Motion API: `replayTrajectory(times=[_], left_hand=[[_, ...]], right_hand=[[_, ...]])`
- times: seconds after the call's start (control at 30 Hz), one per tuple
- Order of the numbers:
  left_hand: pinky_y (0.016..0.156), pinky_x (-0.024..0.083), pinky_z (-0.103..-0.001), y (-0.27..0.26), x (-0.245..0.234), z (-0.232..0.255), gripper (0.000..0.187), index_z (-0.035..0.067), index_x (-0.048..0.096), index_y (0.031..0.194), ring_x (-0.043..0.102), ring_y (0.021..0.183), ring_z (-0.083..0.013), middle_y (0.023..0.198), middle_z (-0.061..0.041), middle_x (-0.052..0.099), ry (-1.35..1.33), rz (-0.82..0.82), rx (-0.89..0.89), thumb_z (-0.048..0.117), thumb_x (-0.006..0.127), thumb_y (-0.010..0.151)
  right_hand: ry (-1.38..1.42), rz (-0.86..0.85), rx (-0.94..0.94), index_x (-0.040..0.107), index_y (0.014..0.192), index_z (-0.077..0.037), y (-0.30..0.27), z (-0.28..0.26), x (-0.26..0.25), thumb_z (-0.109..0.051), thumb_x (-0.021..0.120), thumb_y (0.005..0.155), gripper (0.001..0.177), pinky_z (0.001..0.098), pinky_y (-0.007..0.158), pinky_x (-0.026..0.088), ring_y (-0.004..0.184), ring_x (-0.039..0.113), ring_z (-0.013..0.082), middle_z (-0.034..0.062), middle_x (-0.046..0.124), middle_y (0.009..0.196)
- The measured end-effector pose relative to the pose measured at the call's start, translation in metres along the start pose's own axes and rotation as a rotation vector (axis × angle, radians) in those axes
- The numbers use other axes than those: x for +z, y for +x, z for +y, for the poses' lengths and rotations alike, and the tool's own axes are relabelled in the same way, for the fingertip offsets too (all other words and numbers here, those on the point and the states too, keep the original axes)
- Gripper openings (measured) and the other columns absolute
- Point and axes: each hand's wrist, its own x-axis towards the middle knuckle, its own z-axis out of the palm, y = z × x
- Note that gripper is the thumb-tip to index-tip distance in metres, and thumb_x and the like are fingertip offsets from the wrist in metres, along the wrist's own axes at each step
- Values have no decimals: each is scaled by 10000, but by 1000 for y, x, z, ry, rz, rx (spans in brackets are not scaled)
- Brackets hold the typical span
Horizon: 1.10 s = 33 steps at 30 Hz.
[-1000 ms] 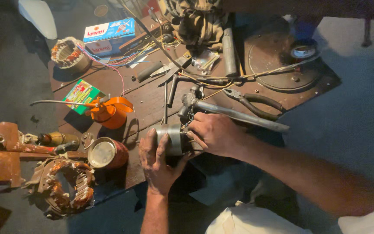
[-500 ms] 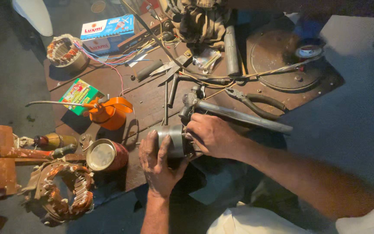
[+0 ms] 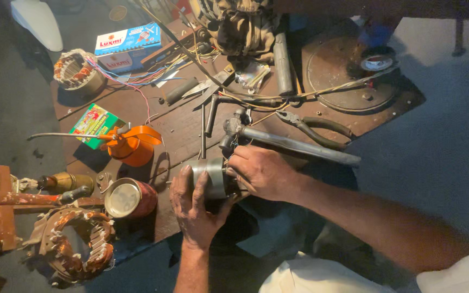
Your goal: The person uses pliers to manipulate and adjust wires on a cylindrical electrical component held in the left hand. The work is performed on a cluttered workbench with various tools and parts visible.
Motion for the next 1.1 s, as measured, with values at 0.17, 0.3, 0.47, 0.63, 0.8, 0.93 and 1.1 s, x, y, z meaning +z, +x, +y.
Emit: replayTrajectory(times=[0.17,0.3,0.47,0.63,0.8,0.93,1.1], left_hand=[[1168,388,-626,1,-1,1,833,174,503,1458,489,1370,-467,1544,-200,434,-10,1,-4,476,860,769],[1173,385,-627,3,-1,1,840,174,504,1457,492,1364,-466,1534,-203,438,-11,3,-1,481,871,767],[1166,389,-617,3,-2,0,844,173,503,1461,483,1368,-461,1536,-200,440,-9,3,13,480,870,765],[1169,395,-595,9,-5,5,845,167,506,1465,472,1396,-456,1550,-186,439,-27,-7,14,493,870,775],[1173,383,-601,18,-15,17,779,135,553,1369,440,1391,-487,1479,-190,479,-37,3,-5,481,866,746],[1159,410,-567,30,-17,22,635,80,594,1189,491,1348,-453,1361,-189,530,-57,-11,-67,432,878,743],[1127,450,-516,41,-15,21,541,40,577,1095,539,1308,-407,1302,-192,555,-113,-64,-125,346,866,754]], right_hand=[[54,9,-20,633,980,-71,4,4,4,-193,704,930,150,452,706,504,849,630,334,113,583,918],[43,51,-87,614,1001,-54,2,7,3,-153,738,851,218,453,721,510,865,630,343,119,583,941],[3,82,-79,626,987,-61,-1,6,7,-145,749,838,211,439,739,524,875,648,336,117,606,931],[31,67,-50,643,984,-50,-8,10,-4,-257,768,869,268,438,756,521,876,655,325,126,629,914],[-377,67,163,669,974,-24,-38,48,-59,-310,764,851,325,511,795,487,929,628,360,145,613,974],[-515,-118,450,695,957,-96,-56,79,-95,-346,810,764,336,514,856,502,1037,612,372,159,583,1025],[-549,-320,419,698,1063,-129,-66,93,-112,-239,767,801,293,482,877,539,1067,634,331,130,598,1077]])
